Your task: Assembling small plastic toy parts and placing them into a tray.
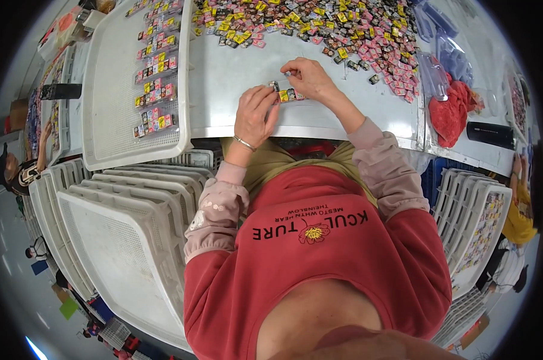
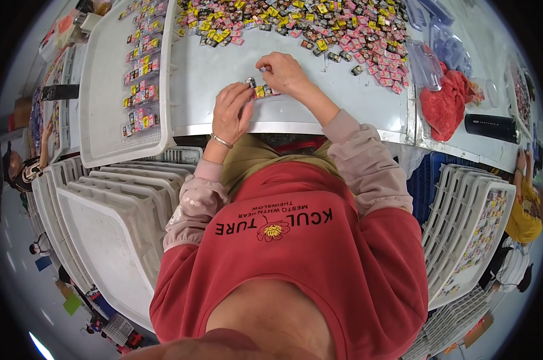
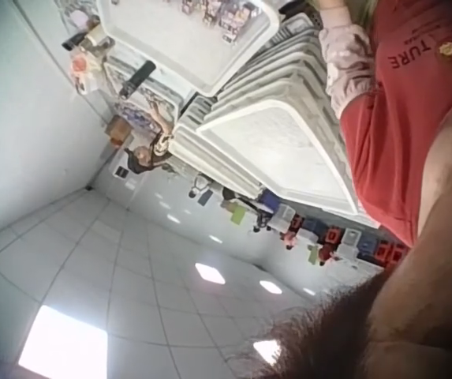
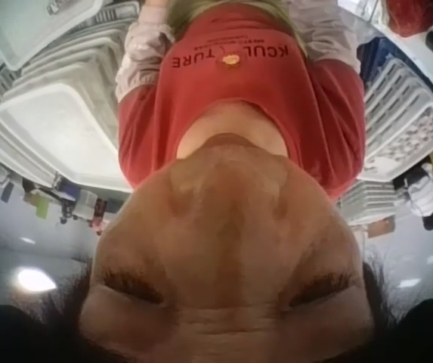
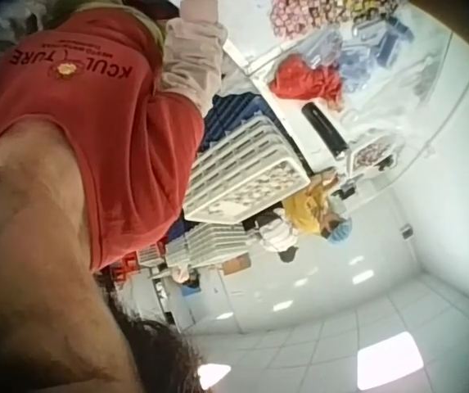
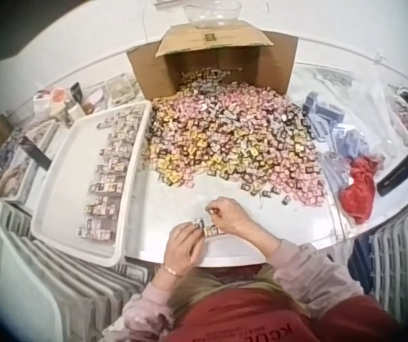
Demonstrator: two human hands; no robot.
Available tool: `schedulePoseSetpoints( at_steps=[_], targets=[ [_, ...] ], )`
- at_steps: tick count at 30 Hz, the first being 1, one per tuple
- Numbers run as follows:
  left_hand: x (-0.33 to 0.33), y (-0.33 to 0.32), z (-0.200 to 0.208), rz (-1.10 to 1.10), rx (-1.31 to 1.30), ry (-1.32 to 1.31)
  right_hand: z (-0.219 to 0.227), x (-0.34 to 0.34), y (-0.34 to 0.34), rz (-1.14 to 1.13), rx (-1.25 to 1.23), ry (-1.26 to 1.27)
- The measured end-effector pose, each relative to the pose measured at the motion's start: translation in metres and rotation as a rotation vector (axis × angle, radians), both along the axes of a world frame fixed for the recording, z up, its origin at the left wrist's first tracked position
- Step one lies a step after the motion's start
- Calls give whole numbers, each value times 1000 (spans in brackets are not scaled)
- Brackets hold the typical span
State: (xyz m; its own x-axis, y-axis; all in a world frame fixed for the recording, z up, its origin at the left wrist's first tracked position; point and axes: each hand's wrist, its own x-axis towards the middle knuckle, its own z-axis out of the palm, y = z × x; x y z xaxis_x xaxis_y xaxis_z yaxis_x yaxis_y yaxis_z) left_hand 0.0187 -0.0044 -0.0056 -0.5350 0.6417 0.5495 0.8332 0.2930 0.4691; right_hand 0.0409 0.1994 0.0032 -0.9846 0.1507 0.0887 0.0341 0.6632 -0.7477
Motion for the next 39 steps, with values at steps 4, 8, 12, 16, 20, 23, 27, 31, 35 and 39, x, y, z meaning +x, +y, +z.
schedulePoseSetpoints(
  at_steps=[4, 8, 12, 16, 20, 23, 27, 31, 35, 39],
  targets=[
    [-1, -1, -7, -33, -45, 1, 3, 1, -9, -76, -86, -11],
    [2, 1, 3, -5, -89, 97, -1, 1, -10, -116, -143, -30],
    [1, 2, -1, -31, -73, 34, -3, 3, -21, -144, -92, 62],
    [0, 3, -3, -42, -61, 10, -8, 6, -27, -144, 265, 201],
    [3, 2, -2, -37, -95, 6, -6, 10, -33, -68, 340, 209],
    [2, 2, -3, -47, -87, 14, 2, 14, -19, -56, 216, 131],
    [2, 2, 0, -44, -78, 17, 9, 18, 77, -330, 61, 364],
    [0, -1, -3, 53, -32, 10, 11, 32, 146, -365, 440, 172],
    [-2, 2, -7, 122, 52, -70, 4, 33, 167, -170, 589, 124],
    [-6, 1, -9, 194, 119, -130, 6, 38, 165, -134, 595, 165]
  ],
)
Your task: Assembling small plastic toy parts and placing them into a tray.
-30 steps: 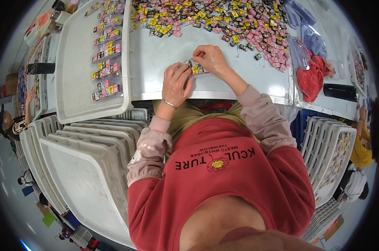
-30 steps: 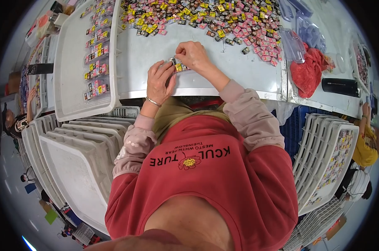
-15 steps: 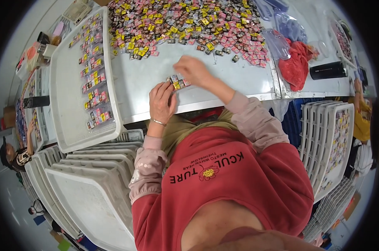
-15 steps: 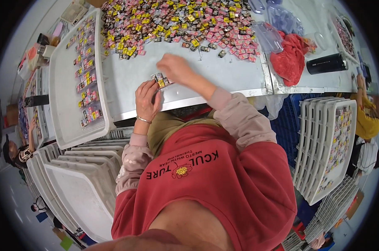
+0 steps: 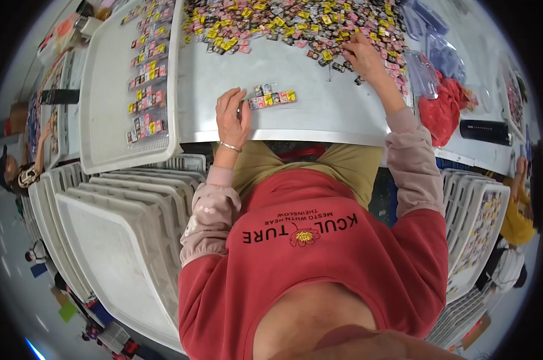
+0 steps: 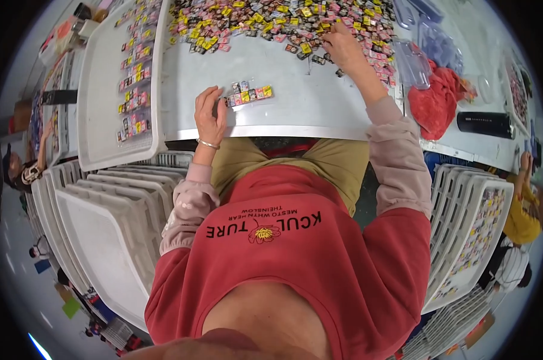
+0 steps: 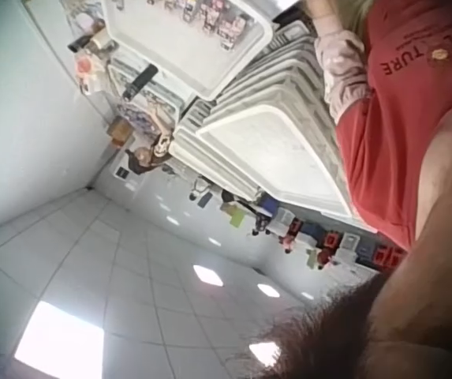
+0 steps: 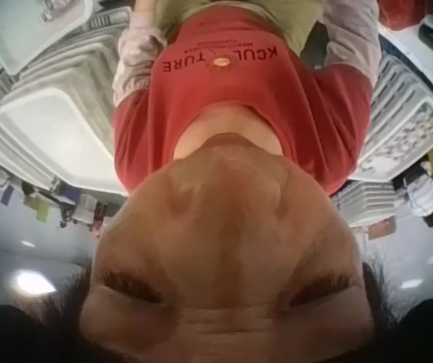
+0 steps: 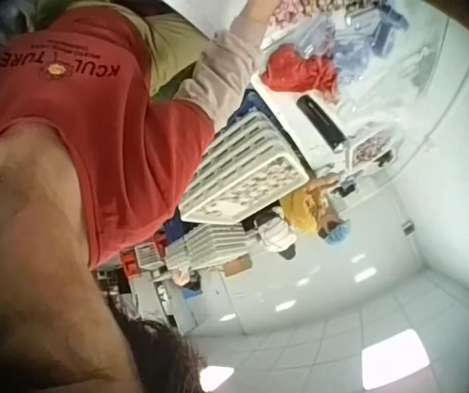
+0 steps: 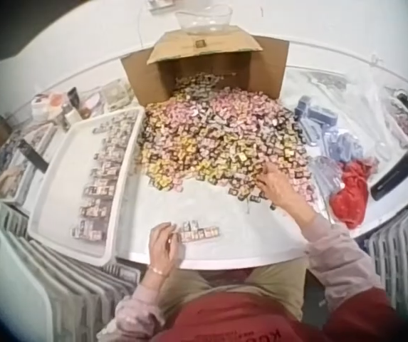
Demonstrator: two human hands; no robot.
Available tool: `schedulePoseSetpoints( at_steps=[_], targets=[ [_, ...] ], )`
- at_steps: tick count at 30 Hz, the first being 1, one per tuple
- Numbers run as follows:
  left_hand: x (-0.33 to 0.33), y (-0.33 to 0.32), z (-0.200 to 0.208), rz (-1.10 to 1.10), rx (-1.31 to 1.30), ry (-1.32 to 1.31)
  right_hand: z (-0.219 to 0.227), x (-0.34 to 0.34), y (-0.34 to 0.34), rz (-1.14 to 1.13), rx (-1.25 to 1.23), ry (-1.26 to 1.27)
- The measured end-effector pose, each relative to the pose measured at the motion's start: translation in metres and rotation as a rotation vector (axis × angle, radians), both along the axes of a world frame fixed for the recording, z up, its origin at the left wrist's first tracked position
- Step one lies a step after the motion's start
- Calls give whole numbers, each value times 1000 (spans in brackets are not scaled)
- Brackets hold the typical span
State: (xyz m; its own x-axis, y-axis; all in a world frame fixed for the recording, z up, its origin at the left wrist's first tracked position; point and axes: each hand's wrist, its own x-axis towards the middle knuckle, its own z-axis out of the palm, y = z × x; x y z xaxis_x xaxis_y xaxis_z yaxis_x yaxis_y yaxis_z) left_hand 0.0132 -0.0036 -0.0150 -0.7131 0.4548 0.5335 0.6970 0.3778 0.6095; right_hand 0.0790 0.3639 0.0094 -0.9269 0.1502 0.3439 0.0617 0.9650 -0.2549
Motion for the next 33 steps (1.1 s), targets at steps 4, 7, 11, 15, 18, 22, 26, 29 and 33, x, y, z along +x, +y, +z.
schedulePoseSetpoints(
  at_steps=[4, 7, 11, 15, 18, 22, 26, 29, 33],
  targets=[
    [0, -5, -1, 14, -43, 44, -2, 3, -15, -36, 12, -26],
    [1, -4, -3, 12, -9, -8, -2, 0, -16, -96, -26, -19],
    [-3, 0, -4, 20, 19, 0, -8, -1, -3, -12, -60, 77],
    [0, -5, -1, 64, 23, 13, 29, 4, -51, 46, -459, 131],
    [-1, -5, -2, 53, 27, 12, 61, 5, -89, 104, -550, 185],
    [0, -4, -1, 62, 51, -2, 79, -3, -108, 186, -548, 181],
    [1, -4, -1, 71, 71, -19, 69, -12, -111, 259, -556, 154],
    [0, -5, -1, 59, 81, -23, 61, -21, -115, 273, -582, 99],
    [1, -5, 1, 30, 66, -3, 40, -31, -122, 260, -769, -16]
  ],
)
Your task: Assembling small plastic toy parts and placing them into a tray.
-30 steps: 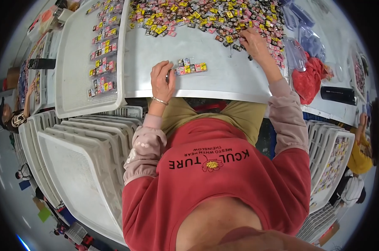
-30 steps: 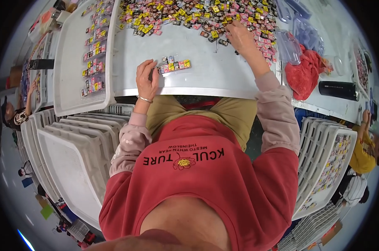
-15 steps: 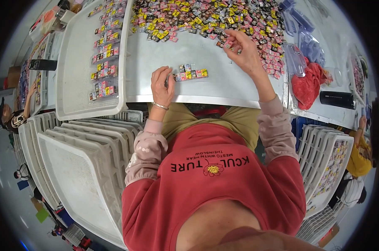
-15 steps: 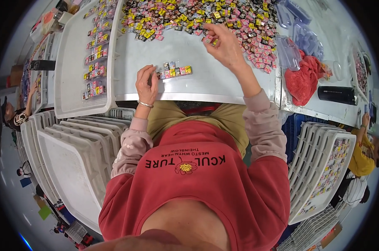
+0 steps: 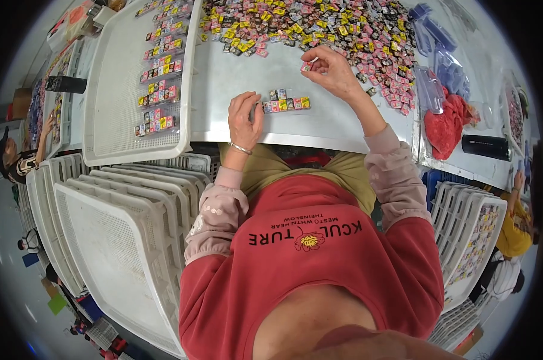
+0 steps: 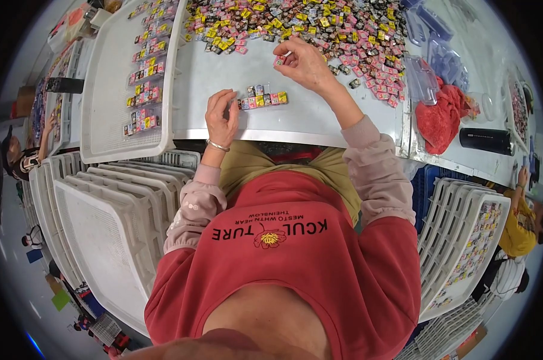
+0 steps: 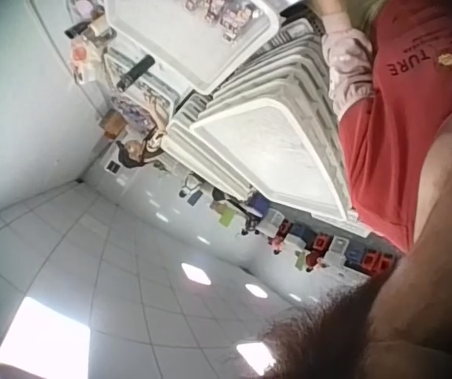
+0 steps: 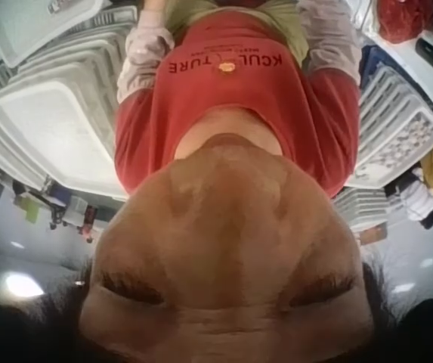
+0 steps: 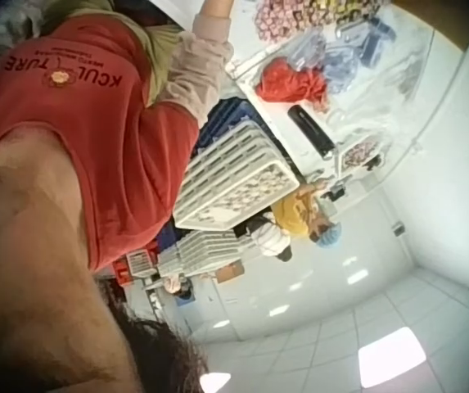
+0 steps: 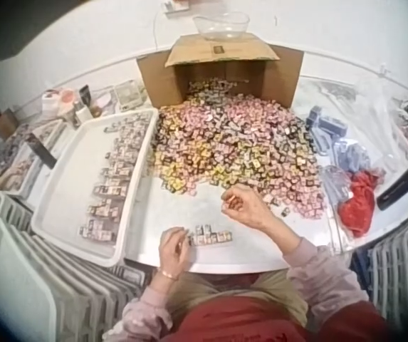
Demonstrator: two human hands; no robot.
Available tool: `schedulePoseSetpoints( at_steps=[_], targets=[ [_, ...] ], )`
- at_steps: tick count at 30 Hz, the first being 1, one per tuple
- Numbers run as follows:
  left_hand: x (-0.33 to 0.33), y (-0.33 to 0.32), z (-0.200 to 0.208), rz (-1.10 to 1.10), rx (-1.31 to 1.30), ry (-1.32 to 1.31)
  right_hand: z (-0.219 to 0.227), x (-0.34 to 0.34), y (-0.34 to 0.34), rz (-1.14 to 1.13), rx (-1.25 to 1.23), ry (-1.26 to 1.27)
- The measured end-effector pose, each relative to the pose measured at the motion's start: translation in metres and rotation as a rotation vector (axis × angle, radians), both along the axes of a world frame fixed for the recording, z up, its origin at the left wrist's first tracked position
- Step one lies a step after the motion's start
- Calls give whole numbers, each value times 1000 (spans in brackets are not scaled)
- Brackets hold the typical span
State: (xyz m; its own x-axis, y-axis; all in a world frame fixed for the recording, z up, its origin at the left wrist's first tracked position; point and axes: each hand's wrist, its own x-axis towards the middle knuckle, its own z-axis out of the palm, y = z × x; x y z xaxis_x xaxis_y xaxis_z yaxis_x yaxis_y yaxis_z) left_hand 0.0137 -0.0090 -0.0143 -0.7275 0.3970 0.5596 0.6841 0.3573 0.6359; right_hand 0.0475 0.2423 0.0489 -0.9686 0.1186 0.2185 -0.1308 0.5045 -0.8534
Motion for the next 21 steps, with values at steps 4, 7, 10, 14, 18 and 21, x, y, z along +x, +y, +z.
schedulePoseSetpoints(
  at_steps=[4, 7, 10, 14, 18, 21],
  targets=[
    [-1, 2, 1, -12, -9, 2, -26, -8, 1, 24, -121, -48],
    [-1, 4, 0, -9, -2, 16, -37, -11, 7, 70, -51, -58],
    [-1, 1, -3, -3, -5, 8, -29, -11, 5, 90, -233, -279],
    [0, 2, -1, 1, -15, 11, -31, -8, 13, 19, -192, -334],
    [-1, 2, -2, -4, -11, 7, -32, -4, 22, -3, -586, -427],
    [1, 1, -3, -6, -12, -30, -26, -1, 19, 12, -822, -455]
  ],
)
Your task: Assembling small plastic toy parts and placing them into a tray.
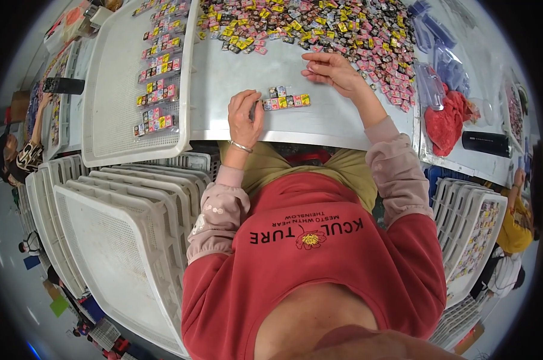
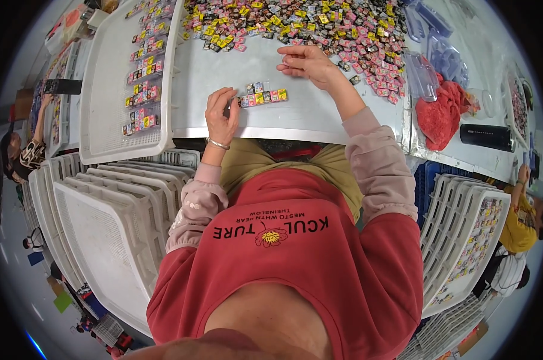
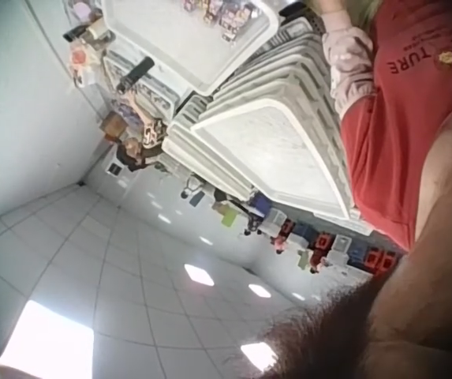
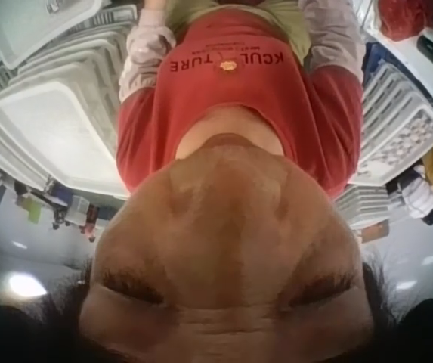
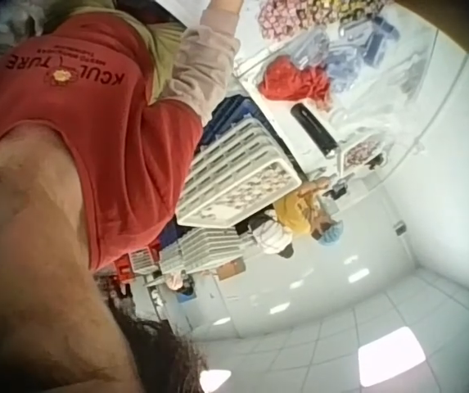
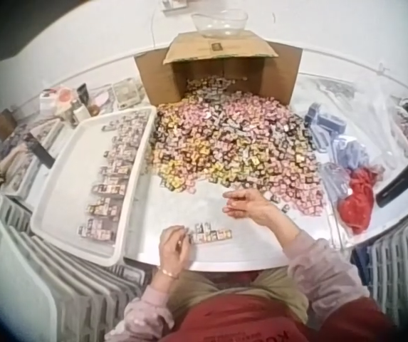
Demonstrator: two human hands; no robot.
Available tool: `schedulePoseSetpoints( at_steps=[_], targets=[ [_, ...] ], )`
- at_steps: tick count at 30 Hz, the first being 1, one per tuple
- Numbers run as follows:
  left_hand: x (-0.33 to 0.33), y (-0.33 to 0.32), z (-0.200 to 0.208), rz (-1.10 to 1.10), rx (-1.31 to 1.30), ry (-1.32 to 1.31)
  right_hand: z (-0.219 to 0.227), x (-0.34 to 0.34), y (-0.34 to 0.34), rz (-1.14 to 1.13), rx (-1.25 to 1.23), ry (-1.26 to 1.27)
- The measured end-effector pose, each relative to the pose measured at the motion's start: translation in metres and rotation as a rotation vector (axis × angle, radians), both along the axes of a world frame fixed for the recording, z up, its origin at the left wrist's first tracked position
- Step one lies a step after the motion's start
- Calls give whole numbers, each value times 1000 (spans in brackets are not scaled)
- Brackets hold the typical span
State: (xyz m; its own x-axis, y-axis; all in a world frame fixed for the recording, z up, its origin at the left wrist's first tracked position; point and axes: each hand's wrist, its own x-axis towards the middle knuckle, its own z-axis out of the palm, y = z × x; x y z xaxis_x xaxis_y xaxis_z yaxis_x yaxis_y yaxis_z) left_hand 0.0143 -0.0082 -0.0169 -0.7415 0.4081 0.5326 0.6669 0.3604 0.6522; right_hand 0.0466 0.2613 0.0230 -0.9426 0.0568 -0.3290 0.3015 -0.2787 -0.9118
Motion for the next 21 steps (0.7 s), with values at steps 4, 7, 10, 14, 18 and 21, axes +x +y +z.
schedulePoseSetpoints(
  at_steps=[4, 7, 10, 14, 18, 21],
  targets=[
    [0, 0, -2, -6, 10, -42, -5, -4, 4, 60, -53, -60],
    [1, 1, 3, -12, -13, 3, -9, -4, -4, -14, 156, 7],
    [4, 2, 10, -44, -104, 119, 1, -4, -17, 52, 833, 139],
    [11, 14, 15, -125, -165, 180, -29, -1, -34, -93, 560, 218],
    [15, 22, 10, -257, -270, 161, -31, 0, -60, -144, 653, 226],
    [16, 23, 8, -248, -312, 161, -27, 4, -72, -176, 866, 293]
  ],
)
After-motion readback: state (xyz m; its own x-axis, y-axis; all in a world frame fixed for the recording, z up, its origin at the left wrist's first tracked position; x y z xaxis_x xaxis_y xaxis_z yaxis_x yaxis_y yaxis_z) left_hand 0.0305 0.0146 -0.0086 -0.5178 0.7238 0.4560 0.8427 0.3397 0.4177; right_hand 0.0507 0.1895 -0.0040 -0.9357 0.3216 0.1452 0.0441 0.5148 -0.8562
